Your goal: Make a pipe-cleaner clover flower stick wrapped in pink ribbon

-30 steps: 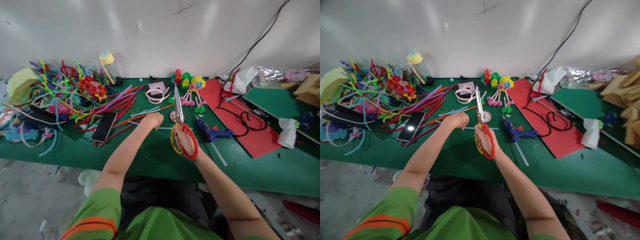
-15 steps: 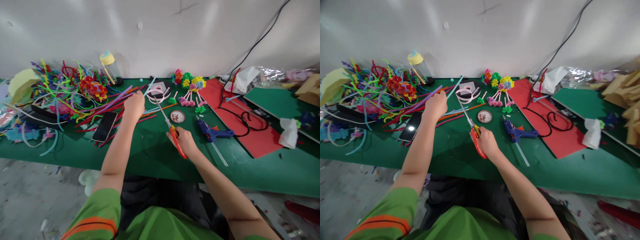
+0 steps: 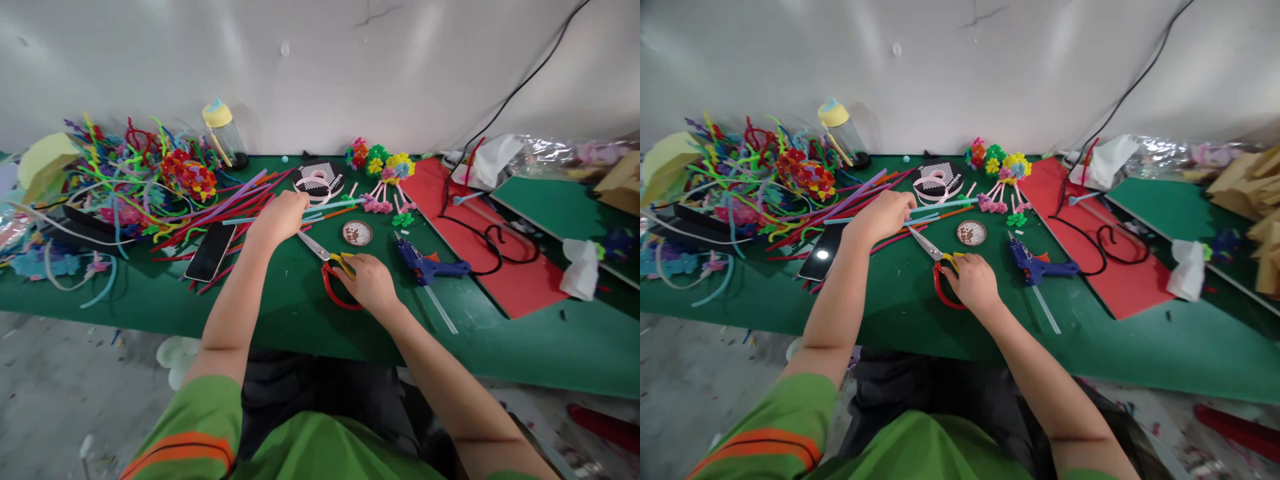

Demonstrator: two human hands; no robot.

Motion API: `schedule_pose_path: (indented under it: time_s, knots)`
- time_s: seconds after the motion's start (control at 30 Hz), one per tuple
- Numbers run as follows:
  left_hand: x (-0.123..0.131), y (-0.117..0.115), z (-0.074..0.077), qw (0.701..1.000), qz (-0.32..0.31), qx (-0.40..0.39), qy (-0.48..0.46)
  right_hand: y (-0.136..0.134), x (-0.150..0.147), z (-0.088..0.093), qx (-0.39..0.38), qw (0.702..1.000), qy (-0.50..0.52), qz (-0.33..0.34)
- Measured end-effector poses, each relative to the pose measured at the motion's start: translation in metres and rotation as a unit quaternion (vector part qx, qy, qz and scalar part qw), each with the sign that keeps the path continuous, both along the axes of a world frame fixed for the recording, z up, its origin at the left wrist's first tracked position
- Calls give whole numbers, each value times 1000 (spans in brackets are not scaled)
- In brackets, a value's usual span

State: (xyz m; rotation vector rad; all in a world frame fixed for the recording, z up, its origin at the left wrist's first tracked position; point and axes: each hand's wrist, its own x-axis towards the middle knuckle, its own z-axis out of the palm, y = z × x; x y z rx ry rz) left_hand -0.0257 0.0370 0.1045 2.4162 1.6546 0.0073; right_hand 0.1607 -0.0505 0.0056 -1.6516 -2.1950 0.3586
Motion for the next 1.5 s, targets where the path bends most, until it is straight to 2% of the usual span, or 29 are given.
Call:
schedule_pose_path:
  time_s: [0.17,0.23,0.37,0.47,0.57,0.63,0.7,0.77,1.03,1.27,1.37,1.5]
  knots:
    - [2,-2,1,996,-53,-54,-42,0,3,8,163,986,-4,-38]
    - [3,-3,3,991,-77,-89,-62,0,3,8,198,979,-23,-46]
    - [6,-5,7,979,-117,-128,-109,0,3,5,195,978,-32,-66]
    - [5,-6,10,972,-126,-135,-147,2,7,4,194,977,-17,-90]
    - [0,-5,11,974,-106,-118,-164,6,13,2,203,972,12,-122]
    - [-4,-4,11,979,-84,-79,-170,9,17,1,207,967,43,-141]
    - [-7,-3,9,980,-56,-31,-186,12,20,0,214,963,78,-143]
    - [-6,-1,7,978,-36,-14,-203,13,20,0,231,957,108,-137]
    - [22,-8,-1,943,-56,-160,-288,8,16,13,289,933,194,-96]
    - [45,-15,-8,918,-87,-262,-284,5,14,19,275,925,249,-75]
    - [51,-18,-9,921,-103,-256,-275,5,14,19,271,924,257,-78]
    - [55,-20,-10,944,-130,-189,-239,5,13,19,263,922,270,-86]
